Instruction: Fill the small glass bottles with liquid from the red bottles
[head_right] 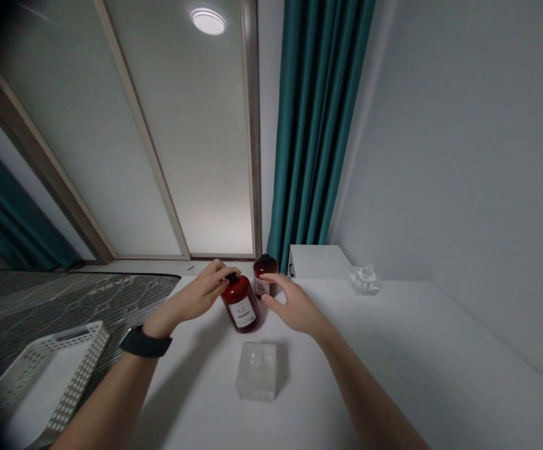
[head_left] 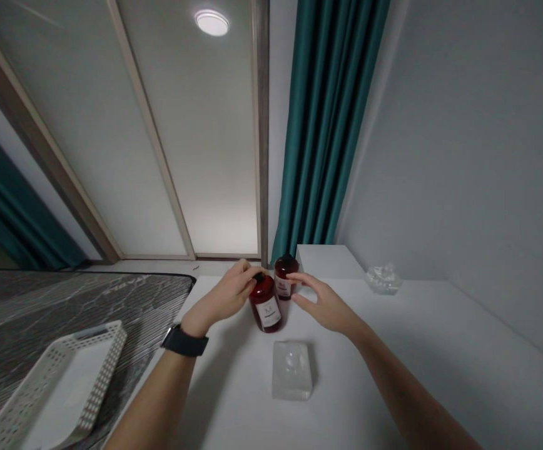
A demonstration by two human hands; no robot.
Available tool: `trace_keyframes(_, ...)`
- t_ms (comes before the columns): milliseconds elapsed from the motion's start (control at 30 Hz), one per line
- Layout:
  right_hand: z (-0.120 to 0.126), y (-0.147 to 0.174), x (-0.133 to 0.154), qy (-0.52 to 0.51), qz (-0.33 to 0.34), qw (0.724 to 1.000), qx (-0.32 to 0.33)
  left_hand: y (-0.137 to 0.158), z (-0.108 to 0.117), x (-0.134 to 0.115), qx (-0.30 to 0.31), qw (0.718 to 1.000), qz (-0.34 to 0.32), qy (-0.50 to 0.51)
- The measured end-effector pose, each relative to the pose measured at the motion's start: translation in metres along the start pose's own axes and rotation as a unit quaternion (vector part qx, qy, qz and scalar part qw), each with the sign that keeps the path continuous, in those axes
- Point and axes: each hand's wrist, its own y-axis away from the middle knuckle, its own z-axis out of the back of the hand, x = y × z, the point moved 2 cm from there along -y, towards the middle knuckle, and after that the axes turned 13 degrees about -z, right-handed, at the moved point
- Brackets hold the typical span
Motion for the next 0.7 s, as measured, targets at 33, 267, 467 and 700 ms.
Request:
trace_keyframes(33, -0.001, 0.0, 0.001, 0.002, 0.008, 1.0, -0.008, 0.0, 0.0, 0.001, -0.007, 1.0, -0.002, -0.003)
trace_keyframes(267, -0.003, -0.003, 0.004, 0.026, 0.049, 0.996, -0.075, -0.004, -0.013, -0.001, -0.009, 0.998, -0.05, -0.033)
trace_keyframes(467, 0.003, -0.014, -0.004, 0.033, 0.045, 0.991, -0.124, -0.005, -0.004, 0.001, -0.041, 0.995, -0.051, -0.073)
trace_keyframes(700, -0.001, -0.055, -0.021, 0.063, 0.035, 0.991, -0.115, 0.003, 0.007, 0.016, -0.065, 0.987, -0.003, -0.148)
